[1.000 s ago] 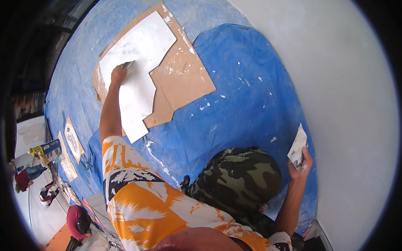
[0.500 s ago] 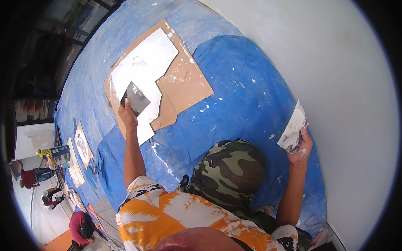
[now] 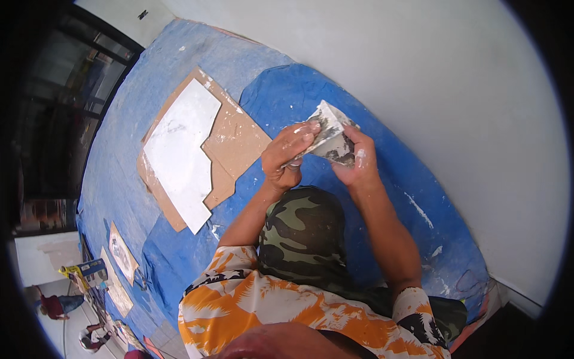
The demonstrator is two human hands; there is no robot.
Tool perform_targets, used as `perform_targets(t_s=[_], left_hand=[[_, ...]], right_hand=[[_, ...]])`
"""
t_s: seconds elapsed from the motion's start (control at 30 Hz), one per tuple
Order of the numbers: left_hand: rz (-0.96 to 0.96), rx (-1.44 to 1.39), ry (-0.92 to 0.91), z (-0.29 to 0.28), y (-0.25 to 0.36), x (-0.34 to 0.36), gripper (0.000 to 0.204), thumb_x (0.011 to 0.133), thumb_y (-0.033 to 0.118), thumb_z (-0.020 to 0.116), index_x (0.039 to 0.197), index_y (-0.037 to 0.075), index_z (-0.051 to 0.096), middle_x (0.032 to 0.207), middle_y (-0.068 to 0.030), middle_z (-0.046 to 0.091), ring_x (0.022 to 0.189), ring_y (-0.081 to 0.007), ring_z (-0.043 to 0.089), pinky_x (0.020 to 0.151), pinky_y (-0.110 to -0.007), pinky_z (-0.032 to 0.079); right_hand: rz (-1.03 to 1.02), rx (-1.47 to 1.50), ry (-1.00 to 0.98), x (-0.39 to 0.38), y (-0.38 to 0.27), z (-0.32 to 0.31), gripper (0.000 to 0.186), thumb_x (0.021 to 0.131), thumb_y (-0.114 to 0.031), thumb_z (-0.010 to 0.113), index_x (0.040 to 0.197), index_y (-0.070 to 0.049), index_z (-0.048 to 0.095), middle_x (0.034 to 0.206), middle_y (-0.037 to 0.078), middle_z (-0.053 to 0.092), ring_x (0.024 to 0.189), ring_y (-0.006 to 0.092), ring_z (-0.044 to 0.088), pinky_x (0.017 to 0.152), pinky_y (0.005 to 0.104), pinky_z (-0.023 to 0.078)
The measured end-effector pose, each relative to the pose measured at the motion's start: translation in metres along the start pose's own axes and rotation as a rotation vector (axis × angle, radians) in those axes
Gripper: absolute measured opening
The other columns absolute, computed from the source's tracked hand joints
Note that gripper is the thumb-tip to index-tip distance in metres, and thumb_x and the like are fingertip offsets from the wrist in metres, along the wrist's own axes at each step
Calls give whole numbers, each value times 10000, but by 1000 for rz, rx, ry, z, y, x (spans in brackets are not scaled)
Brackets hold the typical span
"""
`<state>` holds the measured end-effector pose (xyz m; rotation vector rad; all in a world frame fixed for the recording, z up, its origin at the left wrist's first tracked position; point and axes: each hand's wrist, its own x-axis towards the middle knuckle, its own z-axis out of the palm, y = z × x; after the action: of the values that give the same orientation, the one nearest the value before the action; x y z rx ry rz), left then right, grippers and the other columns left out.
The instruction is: The person applies white wall compound to a vertical wall using a small hand trowel and a larger hawk. They repeatedly scoop compound from the hawk and spread it in smooth strokes along the wall surface, occasionally scraping excess back onto the hawk.
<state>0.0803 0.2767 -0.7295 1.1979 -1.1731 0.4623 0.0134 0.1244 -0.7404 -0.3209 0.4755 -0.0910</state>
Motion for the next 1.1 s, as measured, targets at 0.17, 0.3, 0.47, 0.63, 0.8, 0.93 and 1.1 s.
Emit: perform_targets(t_s=[0.17,0.3,0.47,0.63,0.8,0.93,1.1], left_hand=[[22,205,-198,-17,11,6,369,769,-9,623,1126,25,706,1119,-164,700,1052,-352,672,920,-430,545],[-23,338,-195,-36,2,-16,381,768,-25,642,1140,40,691,1096,-144,705,1017,-322,680,891,-412,558],[-533,816,-42,-127,-23,-87,258,890,28,635,1144,68,655,1046,-178,695,944,-363,678,788,-402,557],[-899,1519,110,-347,-53,-131,258,953,93,491,1151,-2,626,969,-245,675,904,-411,645,803,-485,503],[-1218,1747,-10,-497,-86,-154,293,996,226,434,1150,58,617,960,-248,694,892,-417,674,796,-503,517],[-1355,1757,-60,-528,-134,-177,300,997,264,446,1067,44,637,990,-248,700,932,-416,684,821,-507,533],[-1450,1700,-332,-535,-151,-196,306,920,227,508,1037,11,692,1023,-250,699,973,-400,684,878,-468,535]], right_hand=[[28,-97,-201,3,-25,-21,344,989,-155,450,1243,54,550,1200,181,637,1058,295,653,934,397,536],[37,-138,-251,14,-30,-22,331,993,-158,463,1259,18,551,1095,123,677,1009,271,663,821,361,560],[-58,-161,-207,11,-55,-21,344,987,-146,472,1283,15,541,1157,115,656,1041,260,647,860,397,540],[-37,-278,31,6,-68,-73,362,944,-121,523,1278,19,545,1240,132,635,1100,262,639,951,420,526],[-4,-383,294,-9,-79,-129,350,912,-101,565,1242,13,573,1175,130,670,1029,272,675,916,416,559],[19,-459,430,-35,-94,-143,361,902,-124,589,1242,-2,579,1172,118,672,1026,265,671,927,411,542],[-34,-461,406,-68,-109,-134,393,915,-144,580,1279,2,560,1217,118,650,1080,262,642,973,406,504]])
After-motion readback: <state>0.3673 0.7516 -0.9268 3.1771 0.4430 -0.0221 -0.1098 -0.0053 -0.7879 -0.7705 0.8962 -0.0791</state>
